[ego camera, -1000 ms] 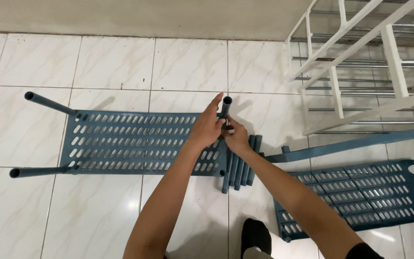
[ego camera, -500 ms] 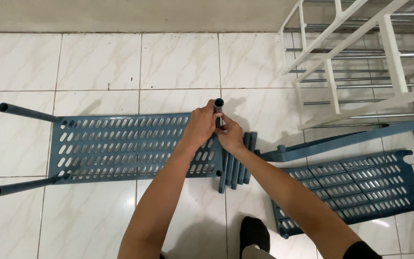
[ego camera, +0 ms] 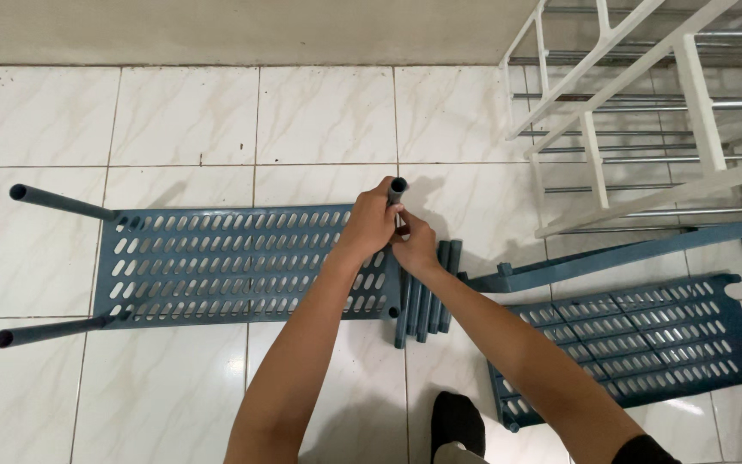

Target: The person assembles a blue plastic storage shelf by inserting cylindrical legs into the perforated shelf panels. They repeatedly pick up legs, align them with the holes, and press them into place, working on multiple shelf units on a tiled floor.

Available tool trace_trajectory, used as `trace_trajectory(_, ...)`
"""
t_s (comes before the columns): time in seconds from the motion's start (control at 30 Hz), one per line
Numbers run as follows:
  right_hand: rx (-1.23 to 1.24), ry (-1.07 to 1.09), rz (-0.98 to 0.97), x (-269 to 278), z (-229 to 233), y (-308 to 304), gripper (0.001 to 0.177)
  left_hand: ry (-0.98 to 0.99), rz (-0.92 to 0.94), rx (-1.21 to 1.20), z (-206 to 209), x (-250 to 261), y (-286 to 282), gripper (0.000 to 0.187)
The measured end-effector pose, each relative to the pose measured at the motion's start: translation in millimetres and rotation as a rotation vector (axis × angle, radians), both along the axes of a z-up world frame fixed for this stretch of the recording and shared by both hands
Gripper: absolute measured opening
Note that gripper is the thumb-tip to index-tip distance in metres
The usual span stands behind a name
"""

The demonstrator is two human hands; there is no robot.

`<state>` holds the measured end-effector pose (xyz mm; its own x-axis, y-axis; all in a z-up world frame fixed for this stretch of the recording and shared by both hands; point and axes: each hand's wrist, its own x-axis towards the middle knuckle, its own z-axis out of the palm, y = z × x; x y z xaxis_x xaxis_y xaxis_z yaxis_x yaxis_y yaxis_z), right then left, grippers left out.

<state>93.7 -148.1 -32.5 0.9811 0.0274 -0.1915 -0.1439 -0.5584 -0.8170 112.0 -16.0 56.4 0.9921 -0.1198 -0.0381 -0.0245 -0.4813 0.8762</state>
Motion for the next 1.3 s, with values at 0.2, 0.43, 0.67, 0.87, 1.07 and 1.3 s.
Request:
trace_trajectory(0.2,0.009,0.141,-0.027,1,9,0,0.062,-0.089,0.018,0.139,-8,-3,-2,0.029)
trace_trajectory(0.43,0.015,0.175,-0.061,2,5,4,0.06,-0.128,0.16,0.257,-16,-4,-9,0.036)
trace_trajectory(0.67,0.168,0.251,-0.023,4,17,-2,0.058,-0.102,0.097,0.121,-6,5,-6,0.03)
trace_trajectory(0.87,0.39,0.377,-0.011,3,27,-6,0.068,-0.077,-0.085,-0.065,-5,13,12,0.023)
trace_trajectory(1.07,0.336,0.37,-0.031,1,20,-4,0.064,-0.046,-0.073,0.253,2,11,8,0.024)
trace_trajectory(1.3,0.336,0.356,-0.041,1,24,-2,0.073,-0.393,0.328,0.196,12,21,11,0.035)
